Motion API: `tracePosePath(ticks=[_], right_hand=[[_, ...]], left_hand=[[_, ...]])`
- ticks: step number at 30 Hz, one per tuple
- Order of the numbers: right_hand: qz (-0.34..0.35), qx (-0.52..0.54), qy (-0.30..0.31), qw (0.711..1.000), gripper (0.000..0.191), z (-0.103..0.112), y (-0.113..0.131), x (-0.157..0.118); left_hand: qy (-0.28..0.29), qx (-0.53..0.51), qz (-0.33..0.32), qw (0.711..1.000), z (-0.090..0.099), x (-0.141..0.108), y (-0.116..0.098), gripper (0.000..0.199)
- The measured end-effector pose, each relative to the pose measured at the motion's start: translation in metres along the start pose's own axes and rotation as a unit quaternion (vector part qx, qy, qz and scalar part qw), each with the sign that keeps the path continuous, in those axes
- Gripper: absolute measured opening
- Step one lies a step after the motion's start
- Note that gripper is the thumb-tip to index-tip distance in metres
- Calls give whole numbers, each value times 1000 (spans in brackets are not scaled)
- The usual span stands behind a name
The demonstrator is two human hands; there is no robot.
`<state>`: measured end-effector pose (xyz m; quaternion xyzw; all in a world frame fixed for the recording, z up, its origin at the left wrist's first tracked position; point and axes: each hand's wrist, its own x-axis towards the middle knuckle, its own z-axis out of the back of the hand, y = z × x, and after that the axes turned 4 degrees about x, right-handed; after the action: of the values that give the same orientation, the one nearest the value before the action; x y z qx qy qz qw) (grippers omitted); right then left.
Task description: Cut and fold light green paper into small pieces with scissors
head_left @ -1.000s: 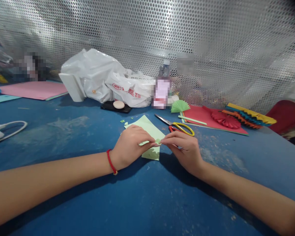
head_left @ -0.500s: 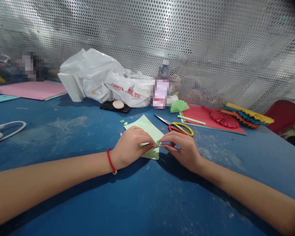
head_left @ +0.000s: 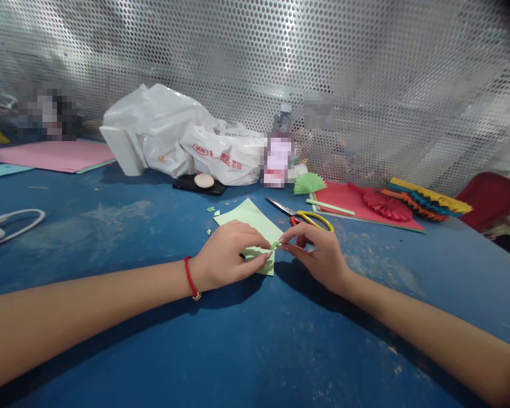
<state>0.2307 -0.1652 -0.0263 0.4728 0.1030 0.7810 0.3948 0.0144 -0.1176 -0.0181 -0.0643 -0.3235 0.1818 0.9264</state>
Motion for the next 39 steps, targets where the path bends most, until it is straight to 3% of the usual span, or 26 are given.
tracePosePath(ticks=[23, 28, 39], right_hand=[[36, 24, 45, 998, 9, 0, -3, 0], [39, 31, 54, 997, 9, 0, -3, 0], [64, 28, 44, 997, 12, 0, -1, 0]], left_hand=[[-55, -3, 18, 998, -2, 0, 1, 12], [-48, -10, 58, 997, -2, 1, 0, 8], [-42, -22, 51, 998, -3, 1, 0, 8]])
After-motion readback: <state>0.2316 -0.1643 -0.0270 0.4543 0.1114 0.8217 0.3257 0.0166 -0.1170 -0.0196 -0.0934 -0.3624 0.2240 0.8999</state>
